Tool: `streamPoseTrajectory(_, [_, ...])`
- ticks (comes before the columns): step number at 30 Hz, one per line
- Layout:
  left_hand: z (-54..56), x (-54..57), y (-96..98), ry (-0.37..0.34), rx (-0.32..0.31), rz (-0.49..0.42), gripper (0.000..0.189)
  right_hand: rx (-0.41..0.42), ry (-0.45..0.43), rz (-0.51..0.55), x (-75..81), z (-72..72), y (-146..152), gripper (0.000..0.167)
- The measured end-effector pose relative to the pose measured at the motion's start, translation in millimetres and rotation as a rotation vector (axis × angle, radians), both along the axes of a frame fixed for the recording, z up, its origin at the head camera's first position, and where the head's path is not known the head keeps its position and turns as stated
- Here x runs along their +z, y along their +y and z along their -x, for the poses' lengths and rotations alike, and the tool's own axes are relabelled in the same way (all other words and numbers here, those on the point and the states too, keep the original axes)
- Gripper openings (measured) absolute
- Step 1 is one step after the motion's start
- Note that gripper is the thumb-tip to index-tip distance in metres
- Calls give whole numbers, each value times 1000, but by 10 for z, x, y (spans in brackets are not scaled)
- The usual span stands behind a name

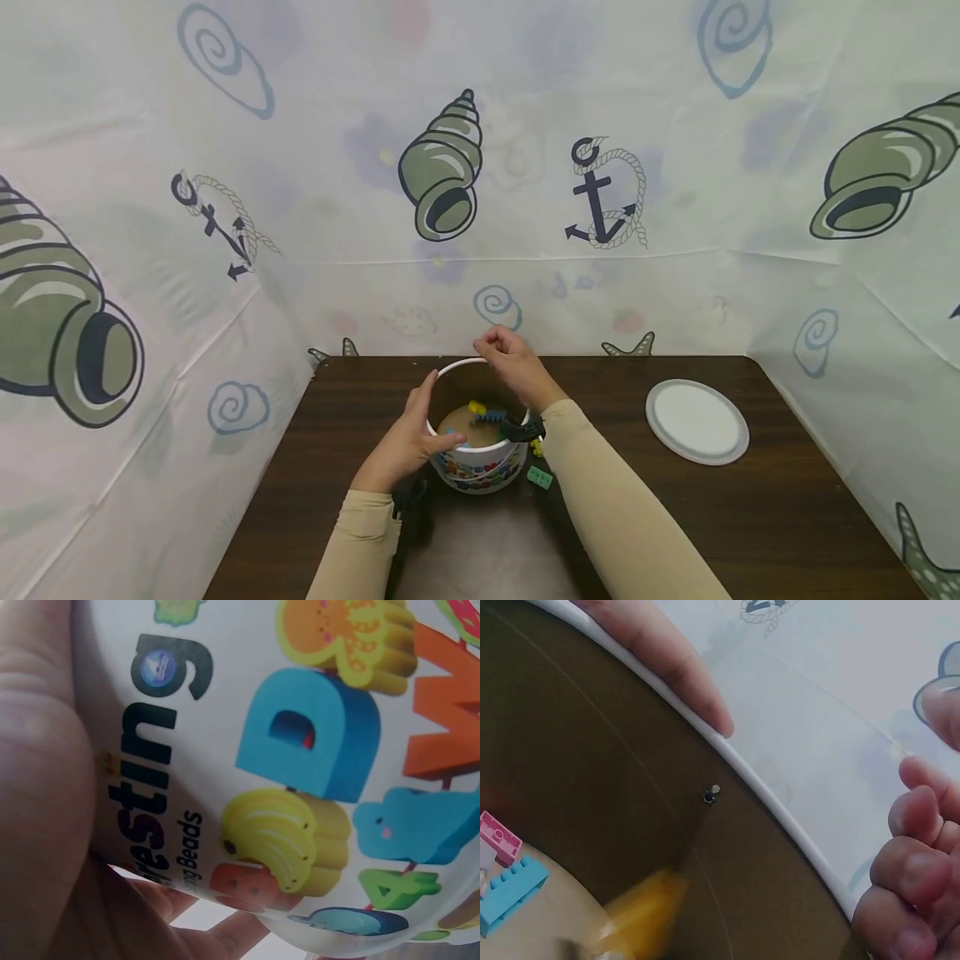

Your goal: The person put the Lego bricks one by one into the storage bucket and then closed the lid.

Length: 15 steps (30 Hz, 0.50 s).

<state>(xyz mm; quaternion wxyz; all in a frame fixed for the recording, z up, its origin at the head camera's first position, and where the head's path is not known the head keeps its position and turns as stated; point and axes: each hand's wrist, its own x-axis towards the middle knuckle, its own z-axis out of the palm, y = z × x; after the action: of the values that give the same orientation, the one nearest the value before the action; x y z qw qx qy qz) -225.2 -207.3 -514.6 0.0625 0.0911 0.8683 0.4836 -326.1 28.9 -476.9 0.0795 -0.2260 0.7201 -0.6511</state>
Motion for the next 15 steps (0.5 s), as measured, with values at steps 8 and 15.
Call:
streamPoseTrajectory(8, [6, 6, 11, -4, 0, -5, 128, -1, -54, 76, 30, -27, 12, 19])
streamPoseTrajectory(15, [4, 4, 3, -7, 7, -5, 128, -14, -42, 133, 19, -44, -4, 16])
